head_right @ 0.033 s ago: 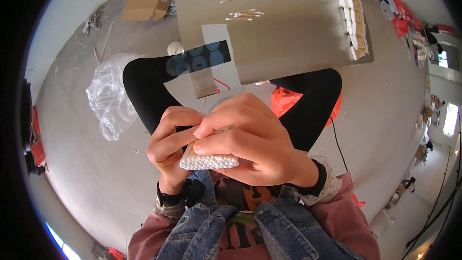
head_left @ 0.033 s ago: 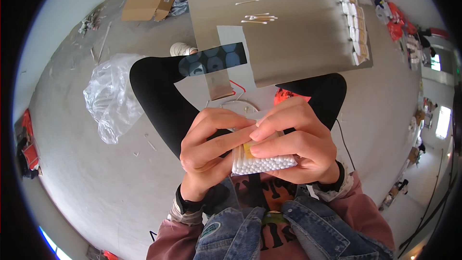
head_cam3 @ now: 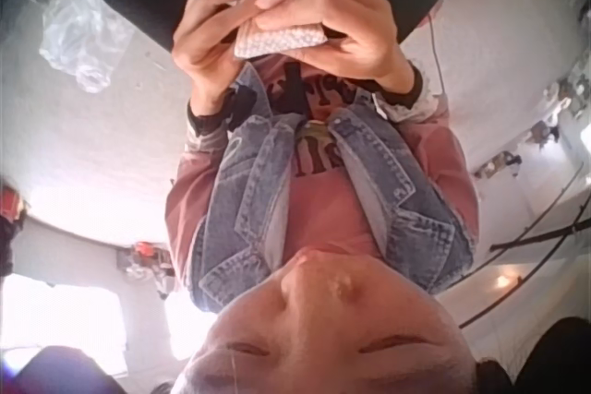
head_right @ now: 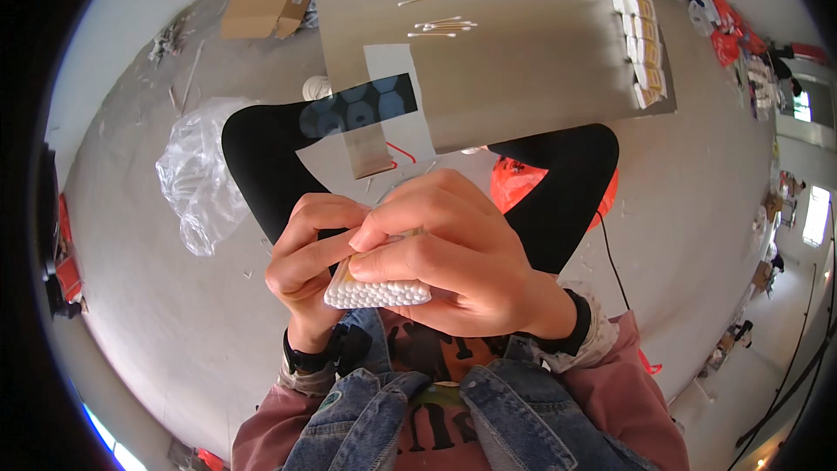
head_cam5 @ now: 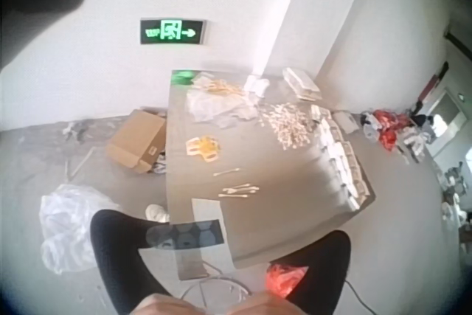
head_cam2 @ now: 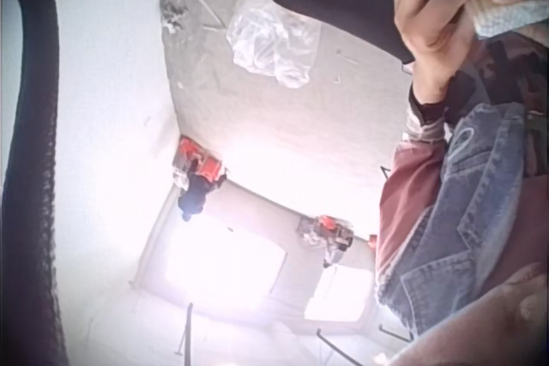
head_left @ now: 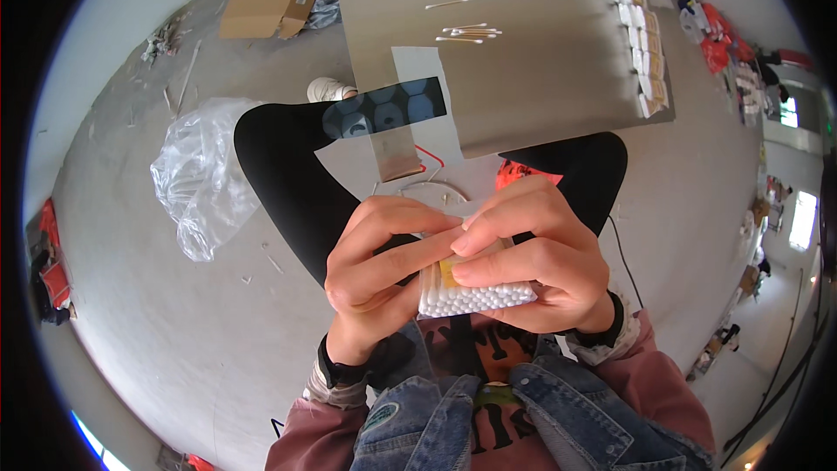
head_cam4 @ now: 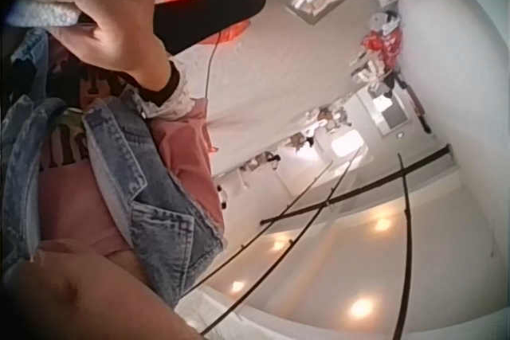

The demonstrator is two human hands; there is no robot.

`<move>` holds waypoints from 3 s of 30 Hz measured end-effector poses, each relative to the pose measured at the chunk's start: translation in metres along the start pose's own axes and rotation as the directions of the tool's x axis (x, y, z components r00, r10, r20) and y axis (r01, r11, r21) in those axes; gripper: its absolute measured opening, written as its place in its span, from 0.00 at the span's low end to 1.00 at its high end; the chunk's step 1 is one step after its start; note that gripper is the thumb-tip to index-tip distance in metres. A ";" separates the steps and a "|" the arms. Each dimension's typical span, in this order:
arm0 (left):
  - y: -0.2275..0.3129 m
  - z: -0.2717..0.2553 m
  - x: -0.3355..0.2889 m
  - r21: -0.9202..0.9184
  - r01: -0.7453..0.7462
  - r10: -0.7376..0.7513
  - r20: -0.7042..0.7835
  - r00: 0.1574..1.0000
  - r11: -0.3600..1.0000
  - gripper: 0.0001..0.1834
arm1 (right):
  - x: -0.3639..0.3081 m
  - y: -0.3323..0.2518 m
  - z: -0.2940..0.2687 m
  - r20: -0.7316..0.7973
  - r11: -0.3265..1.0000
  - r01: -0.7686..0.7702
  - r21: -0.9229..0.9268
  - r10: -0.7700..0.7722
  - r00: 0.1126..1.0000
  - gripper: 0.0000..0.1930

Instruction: Organizing and packing cotton swabs into small plastic bags.

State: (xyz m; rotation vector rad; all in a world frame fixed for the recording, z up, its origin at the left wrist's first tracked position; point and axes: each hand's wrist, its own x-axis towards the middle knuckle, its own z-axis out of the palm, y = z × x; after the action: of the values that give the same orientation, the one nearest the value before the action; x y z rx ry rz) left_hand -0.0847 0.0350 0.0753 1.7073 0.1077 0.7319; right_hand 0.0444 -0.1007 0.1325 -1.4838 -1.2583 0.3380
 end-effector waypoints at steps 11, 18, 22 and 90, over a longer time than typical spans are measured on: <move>0.001 0.001 -0.001 0.007 -0.001 0.000 0.008 1.000 1.000 0.18 | 0.000 -0.004 -0.001 -0.001 1.000 -0.029 -0.008 0.029 1.000 0.21; 0.002 0.000 0.000 -0.020 0.012 -0.012 0.012 1.000 1.000 0.18 | -0.001 -0.003 0.000 -0.003 1.000 -0.022 -0.012 0.022 1.000 0.21; 0.001 0.000 -0.001 -0.025 0.010 -0.010 0.015 1.000 1.000 0.18 | 0.000 -0.003 0.000 -0.002 1.000 -0.018 -0.009 0.018 1.000 0.21; -0.037 0.037 -0.001 -0.495 0.808 -0.489 0.644 0.589 0.321 0.11 | -0.025 0.009 -0.026 0.137 0.942 -0.272 0.196 0.248 0.959 0.15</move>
State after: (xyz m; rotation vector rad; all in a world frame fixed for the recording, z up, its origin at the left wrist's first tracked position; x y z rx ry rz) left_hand -0.0550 0.0130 0.0380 0.7732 0.1920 -0.2445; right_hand 0.0592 -0.1336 0.1236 -1.4619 -1.0731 0.7188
